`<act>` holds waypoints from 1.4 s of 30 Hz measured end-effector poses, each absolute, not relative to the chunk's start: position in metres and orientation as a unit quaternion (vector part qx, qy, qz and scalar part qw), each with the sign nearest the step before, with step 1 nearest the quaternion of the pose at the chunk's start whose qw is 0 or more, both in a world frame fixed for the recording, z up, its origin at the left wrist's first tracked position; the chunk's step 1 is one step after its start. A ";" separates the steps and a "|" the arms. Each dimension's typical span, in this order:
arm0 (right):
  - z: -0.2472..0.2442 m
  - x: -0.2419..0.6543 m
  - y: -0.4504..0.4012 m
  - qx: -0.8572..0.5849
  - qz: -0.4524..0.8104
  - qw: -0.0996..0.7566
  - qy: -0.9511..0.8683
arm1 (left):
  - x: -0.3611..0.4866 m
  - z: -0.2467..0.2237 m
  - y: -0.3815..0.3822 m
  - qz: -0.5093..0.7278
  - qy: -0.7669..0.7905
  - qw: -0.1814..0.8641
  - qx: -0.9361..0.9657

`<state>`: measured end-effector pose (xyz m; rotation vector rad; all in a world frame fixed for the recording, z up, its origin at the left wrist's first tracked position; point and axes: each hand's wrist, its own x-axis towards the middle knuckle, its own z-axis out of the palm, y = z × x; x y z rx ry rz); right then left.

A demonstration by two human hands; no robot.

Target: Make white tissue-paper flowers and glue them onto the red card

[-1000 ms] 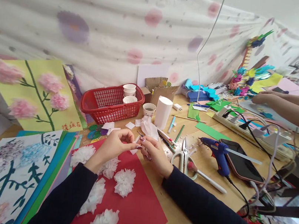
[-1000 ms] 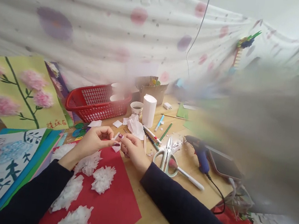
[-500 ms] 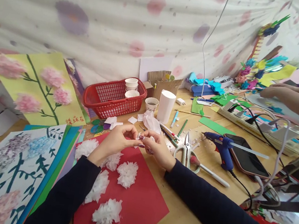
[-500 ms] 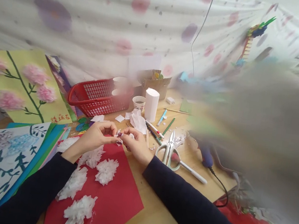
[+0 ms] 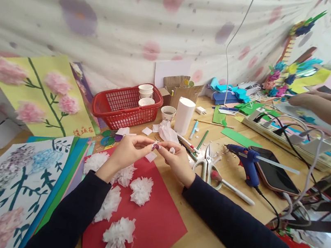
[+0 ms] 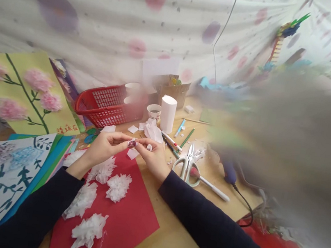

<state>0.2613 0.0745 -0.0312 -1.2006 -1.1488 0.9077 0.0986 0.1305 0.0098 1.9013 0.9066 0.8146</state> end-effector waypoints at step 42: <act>-0.027 0.260 0.075 -0.476 0.524 0.598 -0.377 | 0.091 -0.012 0.153 0.340 0.451 0.417 0.712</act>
